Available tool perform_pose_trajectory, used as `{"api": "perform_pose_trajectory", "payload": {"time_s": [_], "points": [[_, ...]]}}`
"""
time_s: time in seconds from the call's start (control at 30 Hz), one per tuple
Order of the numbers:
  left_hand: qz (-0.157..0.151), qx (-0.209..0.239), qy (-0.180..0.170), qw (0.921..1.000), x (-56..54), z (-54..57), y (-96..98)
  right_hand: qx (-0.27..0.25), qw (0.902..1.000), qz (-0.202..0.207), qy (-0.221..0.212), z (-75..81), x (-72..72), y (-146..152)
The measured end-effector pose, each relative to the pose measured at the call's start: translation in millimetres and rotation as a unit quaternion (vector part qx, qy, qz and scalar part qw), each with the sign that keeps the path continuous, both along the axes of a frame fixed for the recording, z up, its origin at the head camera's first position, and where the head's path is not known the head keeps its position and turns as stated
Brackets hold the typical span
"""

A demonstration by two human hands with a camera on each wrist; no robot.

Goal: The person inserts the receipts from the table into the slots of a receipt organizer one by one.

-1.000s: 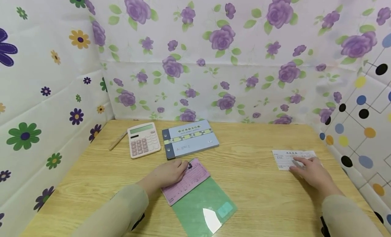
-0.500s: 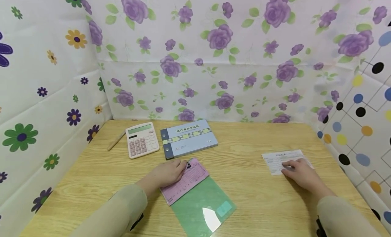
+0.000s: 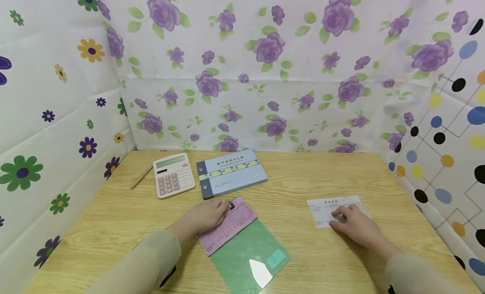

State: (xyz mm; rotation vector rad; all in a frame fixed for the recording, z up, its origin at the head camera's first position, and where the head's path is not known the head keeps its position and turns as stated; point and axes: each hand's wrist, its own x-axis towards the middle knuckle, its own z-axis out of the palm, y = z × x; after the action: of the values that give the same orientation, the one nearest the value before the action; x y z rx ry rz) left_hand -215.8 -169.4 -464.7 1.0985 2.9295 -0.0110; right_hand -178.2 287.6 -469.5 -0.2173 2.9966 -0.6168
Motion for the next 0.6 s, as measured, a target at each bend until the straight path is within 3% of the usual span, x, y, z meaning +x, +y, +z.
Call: {"api": "perform_pose_trajectory", "payload": {"time_s": [0.37,0.6], "points": [[0.001,0.0,0.0,1.0,-0.3,-1.1,-0.2,0.009,0.9999,-0.005,-0.012,10.9,14.5,-22],[0.006,-0.009,-0.003,0.9999,-1.0,-2.6,0.0,-0.008,0.9997,0.022,-0.01,19.3,5.7,10]]}}
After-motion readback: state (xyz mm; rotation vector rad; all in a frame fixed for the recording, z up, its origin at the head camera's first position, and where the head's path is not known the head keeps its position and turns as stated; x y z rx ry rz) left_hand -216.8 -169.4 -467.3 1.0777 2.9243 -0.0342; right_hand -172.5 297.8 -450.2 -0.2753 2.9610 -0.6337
